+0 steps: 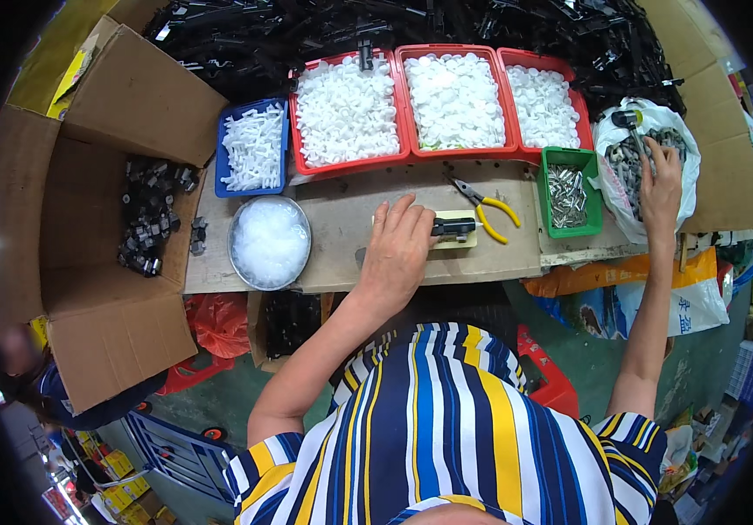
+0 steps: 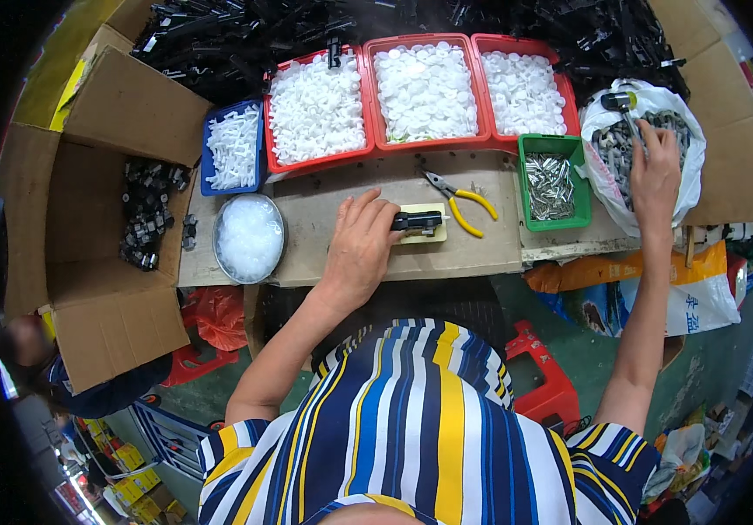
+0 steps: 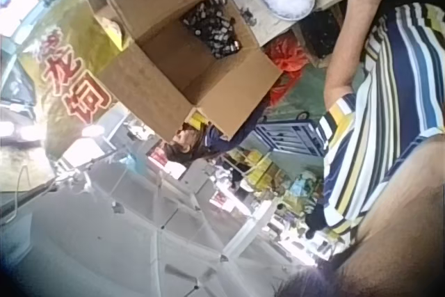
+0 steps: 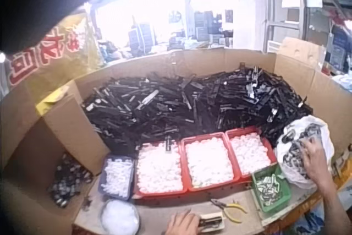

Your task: The person assembles small hardware components at a workbench. They pick up black plastic parts, white plastic inserts, and metal nails, then use a hammer to drive the nails into the parts while holding them in a wooden jig. The person repeats this process for multiple units, placing the finished items into a cardboard box.

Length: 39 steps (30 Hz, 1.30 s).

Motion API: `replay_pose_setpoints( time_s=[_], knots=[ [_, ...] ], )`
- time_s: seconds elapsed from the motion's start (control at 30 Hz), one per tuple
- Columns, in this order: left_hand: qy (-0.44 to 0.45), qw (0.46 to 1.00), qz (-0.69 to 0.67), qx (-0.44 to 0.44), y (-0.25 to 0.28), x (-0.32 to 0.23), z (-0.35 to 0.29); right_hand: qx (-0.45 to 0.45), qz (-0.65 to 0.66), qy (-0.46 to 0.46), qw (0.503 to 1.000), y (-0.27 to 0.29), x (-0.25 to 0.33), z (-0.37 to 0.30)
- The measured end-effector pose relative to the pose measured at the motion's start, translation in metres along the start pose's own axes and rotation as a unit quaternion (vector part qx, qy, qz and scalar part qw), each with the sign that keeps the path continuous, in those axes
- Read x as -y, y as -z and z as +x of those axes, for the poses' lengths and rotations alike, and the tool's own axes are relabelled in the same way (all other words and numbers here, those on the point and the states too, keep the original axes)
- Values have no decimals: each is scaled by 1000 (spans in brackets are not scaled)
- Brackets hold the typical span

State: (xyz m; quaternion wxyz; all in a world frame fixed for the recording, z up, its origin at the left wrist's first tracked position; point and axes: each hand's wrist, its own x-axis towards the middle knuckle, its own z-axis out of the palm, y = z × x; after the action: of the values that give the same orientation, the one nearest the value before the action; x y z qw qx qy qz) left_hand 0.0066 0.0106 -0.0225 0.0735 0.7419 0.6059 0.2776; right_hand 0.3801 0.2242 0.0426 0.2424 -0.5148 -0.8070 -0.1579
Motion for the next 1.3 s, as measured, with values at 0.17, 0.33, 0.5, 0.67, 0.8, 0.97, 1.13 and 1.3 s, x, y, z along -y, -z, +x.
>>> replay_pose_setpoints(
  time_s=[0.17, 0.33, 0.5, 0.67, 0.8, 0.97, 1.13, 1.3],
  knots=[
    [212, 888, -408, -2, 25, -3, 0, 135, 152, 162, 966, 14, 130, -17],
    [76, 887, -431, -148, 24, 0, -8, 289, 190, 169, 923, 1, 193, -55],
    [145, 888, -417, -131, 7, 4, -21, 293, 180, 164, 925, -16, 199, -53],
    [187, 915, -348, -83, 27, -8, -9, 301, 136, 143, 933, -12, 206, -48],
    [196, 923, -324, -65, 26, -10, -8, 294, 264, 112, 912, -15, 196, -49],
    [193, 944, -267, -28, 24, -13, -4, 252, 378, 122, 882, 13, 209, -50],
    [169, 954, -243, -46, 22, -19, -2, 284, 389, 120, 868, 23, 217, -49],
    [186, 935, -301, 19, 29, -17, -6, 284, 373, 125, 874, 20, 218, -57]
  ],
)
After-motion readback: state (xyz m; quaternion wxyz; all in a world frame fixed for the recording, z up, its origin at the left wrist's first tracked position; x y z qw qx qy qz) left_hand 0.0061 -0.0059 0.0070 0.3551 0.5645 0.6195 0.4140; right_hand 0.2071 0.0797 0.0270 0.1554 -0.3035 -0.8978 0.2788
